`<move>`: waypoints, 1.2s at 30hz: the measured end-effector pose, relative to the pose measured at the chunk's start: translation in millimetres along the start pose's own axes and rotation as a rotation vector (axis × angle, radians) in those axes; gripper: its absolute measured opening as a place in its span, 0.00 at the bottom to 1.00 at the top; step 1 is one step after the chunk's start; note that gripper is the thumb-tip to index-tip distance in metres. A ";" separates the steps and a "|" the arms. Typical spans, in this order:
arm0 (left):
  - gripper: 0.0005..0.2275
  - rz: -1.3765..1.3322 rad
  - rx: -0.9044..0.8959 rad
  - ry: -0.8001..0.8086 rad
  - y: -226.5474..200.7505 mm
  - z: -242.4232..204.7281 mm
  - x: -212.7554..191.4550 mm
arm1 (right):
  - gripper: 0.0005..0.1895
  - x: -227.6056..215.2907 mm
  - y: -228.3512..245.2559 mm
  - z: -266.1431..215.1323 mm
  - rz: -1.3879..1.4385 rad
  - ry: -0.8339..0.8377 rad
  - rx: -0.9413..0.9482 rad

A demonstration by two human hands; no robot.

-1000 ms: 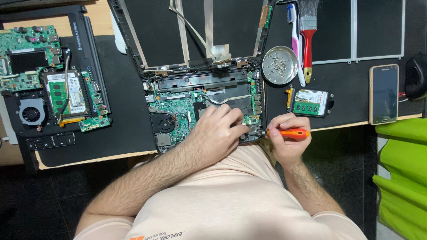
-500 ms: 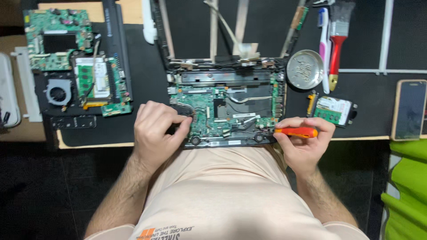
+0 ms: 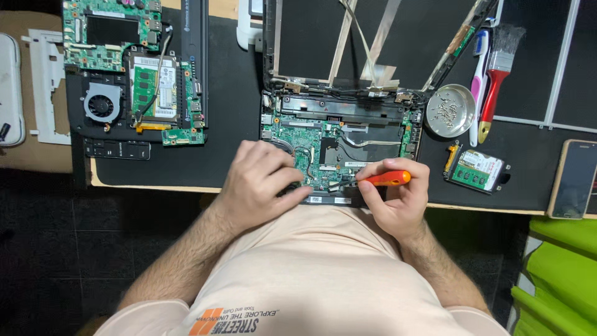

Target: The person uses a screwdriver to remove screws from a laptop's motherboard and then lifts the motherboard out of the chassis. They continue to unscrew and remove the cooling fan assembly from the laptop frame.

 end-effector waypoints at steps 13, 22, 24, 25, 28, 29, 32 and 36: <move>0.12 0.123 0.168 0.205 -32.2 22.2 52.7 | 0.24 -18.5 -10.1 -5.4 0.071 -0.109 -0.032; 0.10 0.162 0.159 0.161 -29.9 44.7 48.2 | 0.23 -22.2 -13.3 -2.0 0.119 -0.199 0.023; 0.07 0.204 0.158 0.163 -26.0 46.0 52.9 | 0.23 -21.4 -16.6 -3.8 0.117 -0.200 0.047; 0.07 0.210 0.164 0.158 -26.6 47.4 52.1 | 0.23 -22.7 -18.5 -5.2 0.118 -0.200 0.038; 0.05 0.229 0.152 0.144 -26.8 48.1 47.1 | 0.24 -23.1 -24.3 -7.7 0.139 -0.194 0.061; 0.06 0.180 0.124 0.127 -26.1 47.3 43.4 | 0.23 -22.6 -22.9 -7.6 0.130 -0.192 0.065; 0.05 0.127 0.057 0.068 -12.0 33.8 32.6 | 0.23 -22.3 -22.8 -8.1 0.114 -0.185 0.070; 0.01 0.133 -0.006 -0.151 9.4 16.1 -0.8 | 0.23 -21.4 -26.1 -11.8 0.087 -0.189 0.064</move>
Point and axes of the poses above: each hand's wrist, its own z-axis towards the middle knuckle, its own x-axis out of the palm, y = z × x, the point moved 7 cm from there along z, towards the middle knuckle, and after that the axes turned 5 degrees about x, right-handed, at the moved point
